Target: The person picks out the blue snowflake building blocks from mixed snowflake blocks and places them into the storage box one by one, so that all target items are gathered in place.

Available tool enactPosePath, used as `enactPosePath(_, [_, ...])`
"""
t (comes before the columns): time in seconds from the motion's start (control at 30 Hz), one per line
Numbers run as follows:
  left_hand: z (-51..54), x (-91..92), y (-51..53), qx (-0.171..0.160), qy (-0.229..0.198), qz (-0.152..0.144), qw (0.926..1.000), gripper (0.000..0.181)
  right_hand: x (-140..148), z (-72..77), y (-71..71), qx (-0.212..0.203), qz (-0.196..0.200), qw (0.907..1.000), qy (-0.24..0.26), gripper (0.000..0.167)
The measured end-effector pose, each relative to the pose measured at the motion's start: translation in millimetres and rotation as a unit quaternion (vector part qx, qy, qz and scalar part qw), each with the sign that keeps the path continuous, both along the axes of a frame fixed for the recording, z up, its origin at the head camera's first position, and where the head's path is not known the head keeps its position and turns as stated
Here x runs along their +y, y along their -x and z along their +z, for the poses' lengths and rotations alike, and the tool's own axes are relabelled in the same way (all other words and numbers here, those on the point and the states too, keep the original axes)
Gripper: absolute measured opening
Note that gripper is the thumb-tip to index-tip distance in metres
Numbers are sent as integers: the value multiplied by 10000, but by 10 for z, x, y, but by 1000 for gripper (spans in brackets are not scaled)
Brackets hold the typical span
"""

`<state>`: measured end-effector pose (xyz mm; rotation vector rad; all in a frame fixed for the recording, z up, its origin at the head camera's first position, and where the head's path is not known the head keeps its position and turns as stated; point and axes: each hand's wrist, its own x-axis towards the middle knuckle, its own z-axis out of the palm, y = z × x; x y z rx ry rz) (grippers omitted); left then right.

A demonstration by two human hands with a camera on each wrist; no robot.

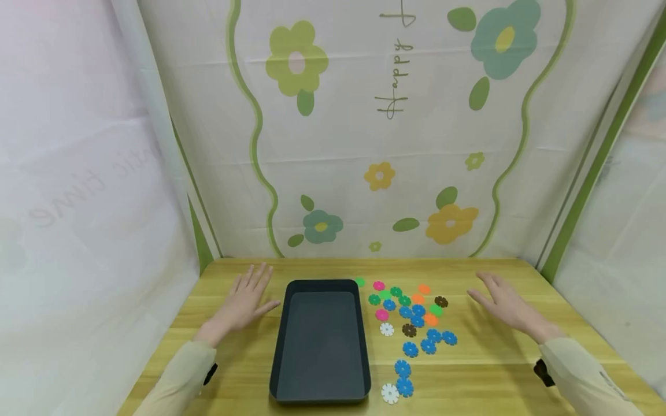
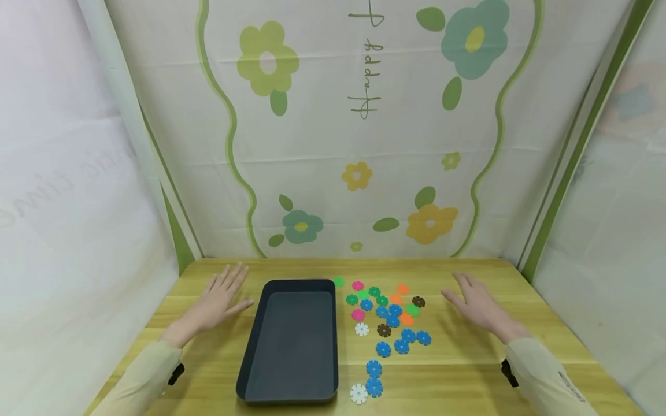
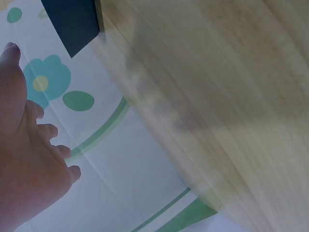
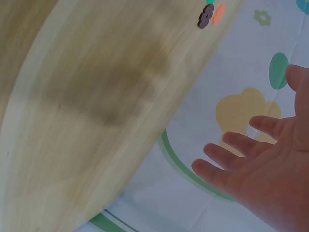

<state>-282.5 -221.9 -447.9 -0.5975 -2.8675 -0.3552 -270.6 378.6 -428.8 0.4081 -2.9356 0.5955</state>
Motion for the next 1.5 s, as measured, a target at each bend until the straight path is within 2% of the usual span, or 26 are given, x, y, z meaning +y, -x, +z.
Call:
enactPosePath(0.23, [-75,59,-95,85,204,-183,9996,87,-111,-14,-128,-146,114,9998,45,67])
enactPosePath(0.47, [-116,107,-211,57,280,-397,9988,87,-150,-86,-169,-71,420,9991,58,57])
enactPosePath(0.63, [-127,153,-266,-138,307,-477,9983,86,-189,-109,-204,-455,632,9964,336,55])
enactPosePath(0.87, [-155,202,-294,-232,314,-568,9976,83,-241,-175,-226,-913,1098,9876,657,46])
enactPosePath(1.07, [-195,220,-308,-318,321,-626,9970,82,-266,-237,-224,-1123,1359,9800,921,37])
enactPosePath(1.23, [-210,230,-321,-360,283,-671,9967,79,-290,-284,-232,-1311,1317,9778,972,34])
enactPosePath(1.5, [-241,247,-323,-314,450,-683,9962,76,-348,-344,-242,-1474,1279,9752,1046,32])
